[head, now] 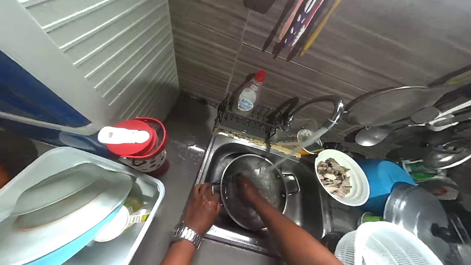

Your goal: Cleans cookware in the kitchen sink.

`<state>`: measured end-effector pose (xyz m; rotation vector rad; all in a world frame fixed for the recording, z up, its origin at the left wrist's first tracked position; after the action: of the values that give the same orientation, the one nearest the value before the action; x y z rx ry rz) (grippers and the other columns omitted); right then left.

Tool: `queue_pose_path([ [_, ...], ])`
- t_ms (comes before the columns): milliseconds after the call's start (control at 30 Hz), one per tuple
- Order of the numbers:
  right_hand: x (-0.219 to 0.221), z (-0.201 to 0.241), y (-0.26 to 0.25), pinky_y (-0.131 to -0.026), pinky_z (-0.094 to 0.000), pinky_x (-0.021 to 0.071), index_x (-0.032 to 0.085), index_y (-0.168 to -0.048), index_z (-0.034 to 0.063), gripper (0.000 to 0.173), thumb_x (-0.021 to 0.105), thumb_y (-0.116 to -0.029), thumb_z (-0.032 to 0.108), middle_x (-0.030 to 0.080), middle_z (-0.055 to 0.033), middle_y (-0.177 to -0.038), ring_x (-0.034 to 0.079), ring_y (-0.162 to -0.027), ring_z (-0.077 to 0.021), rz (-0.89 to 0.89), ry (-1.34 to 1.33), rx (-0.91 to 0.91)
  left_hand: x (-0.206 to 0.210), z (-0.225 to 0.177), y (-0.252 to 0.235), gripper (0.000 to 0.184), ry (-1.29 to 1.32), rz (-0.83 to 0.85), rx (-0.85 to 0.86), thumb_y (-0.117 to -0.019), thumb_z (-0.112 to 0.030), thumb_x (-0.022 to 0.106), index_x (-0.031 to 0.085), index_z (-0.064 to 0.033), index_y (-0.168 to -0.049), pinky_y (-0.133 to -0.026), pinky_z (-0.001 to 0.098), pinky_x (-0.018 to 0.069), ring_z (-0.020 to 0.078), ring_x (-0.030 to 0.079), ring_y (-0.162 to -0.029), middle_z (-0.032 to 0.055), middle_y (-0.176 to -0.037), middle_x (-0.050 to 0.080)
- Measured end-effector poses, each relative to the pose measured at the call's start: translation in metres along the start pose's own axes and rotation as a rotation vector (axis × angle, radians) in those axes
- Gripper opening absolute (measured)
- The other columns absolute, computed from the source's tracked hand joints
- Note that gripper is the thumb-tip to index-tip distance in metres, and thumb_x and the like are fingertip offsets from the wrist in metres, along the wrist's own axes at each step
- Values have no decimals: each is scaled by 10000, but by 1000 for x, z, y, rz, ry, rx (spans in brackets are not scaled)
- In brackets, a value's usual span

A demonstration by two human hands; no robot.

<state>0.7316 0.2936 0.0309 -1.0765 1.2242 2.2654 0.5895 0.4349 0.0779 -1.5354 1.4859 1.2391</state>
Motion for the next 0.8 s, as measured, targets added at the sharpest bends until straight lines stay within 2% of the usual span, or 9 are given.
queue_pose_path([
  [67, 16, 10, 28, -1082, -560, 472, 597, -1366, -8, 438, 634, -982, 199, 624, -250, -1334, 599, -1258, -396, 116, 7, -67, 0, 0, -1, 340, -14, 35, -13, -997, -329, 511, 757, -99, -1042, -1198, 520, 300, 329, 544, -1328, 127, -1168, 718],
  [133, 22, -12, 48, -1046, -591, 493, 650, -1301, 45, 377, 647, -972, 230, 657, -216, -1290, 624, -1221, -388, 166, 64, -39, 1, 0, -1, 336, -29, 22, -6, -987, -338, 521, 760, -104, -1022, -1189, 516, 313, 325, 559, -1310, 120, -1148, 724],
  [267, -13, -63, 28, -1078, -592, 470, 583, -1372, 13, 460, 616, -996, 276, 604, -248, -1357, 581, -1279, -408, -2, 66, 194, -2, -1, -2, 340, -21, 9, 7, -984, -352, 520, 755, -107, -1013, -1184, 522, 322, 334, 569, -1295, 129, -1130, 723],
  [400, -14, -2, -2, -1130, -530, 445, 541, -1446, 0, 465, 585, -1019, 180, 577, -241, -1430, 562, -1331, -377, -53, -23, 54, -1, -1, -3, 328, -19, -9, -2, -976, -344, 538, 759, -106, -1024, -1172, 533, 337, 347, 577, -1286, 142, -1135, 722],
  [467, 11, 17, 15, -1085, -553, 474, 599, -1372, 2, 438, 631, -988, 211, 627, -239, -1346, 604, -1261, -380, 46, -33, -63, 2, -1, -2, 345, -25, 30, -11, -976, -354, 535, 762, -107, -1056, -1190, 539, 309, 348, 552, -1320, 137, -1171, 722],
  [567, 21, -16, 50, -1027, -606, 502, 658, -1296, 64, 384, 666, -949, 230, 642, -205, -1320, 618, -1229, -386, 175, 47, 0, 0, 0, -4, 338, -41, 33, -7, -959, -372, 547, 760, -116, -1015, -1182, 540, 313, 340, 555, -1315, 121, -1140, 729],
  [633, 7, -51, 65, -1031, -636, 481, 630, -1311, 8, 416, 657, -955, 221, 612, -247, -1353, 591, -1258, -426, 193, 110, 176, -1, -2, -3, 322, -30, 13, -6, -948, -365, 565, 762, -116, -1002, -1177, 548, 318, 350, 563, -1301, 130, -1131, 729],
  [733, -27, -73, 42, -1124, -652, 395, 501, -1446, -69, 516, 566, -1015, 209, 463, -327, -1500, 452, -1395, -495, 18, 153, 321, -4, -4, -3, 313, -19, -23, -8, -934, -354, 588, 769, -104, -991, -1162, 559, 341, 367, 583, -1273, 152, -1111, 729],
  [800, -48, -63, 8, -1117, -591, 434, 517, -1457, -20, 481, 542, -1034, 209, 498, -294, -1488, 491, -1382, -452, -176, 97, 297, -4, -3, -3, 312, -33, -35, -7, -925, -363, 592, 769, -111, -972, -1157, 552, 348, 361, 591, -1262, 146, -1095, 731],
])
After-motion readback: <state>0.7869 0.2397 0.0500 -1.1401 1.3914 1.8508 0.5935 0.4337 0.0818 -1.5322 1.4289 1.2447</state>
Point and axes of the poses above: each hand's wrist, its own y-axis away from the middle knuckle, its own x-axis out of the palm, z = x × y, the point moved 4 cm from there along -y, towards the middle knuckle
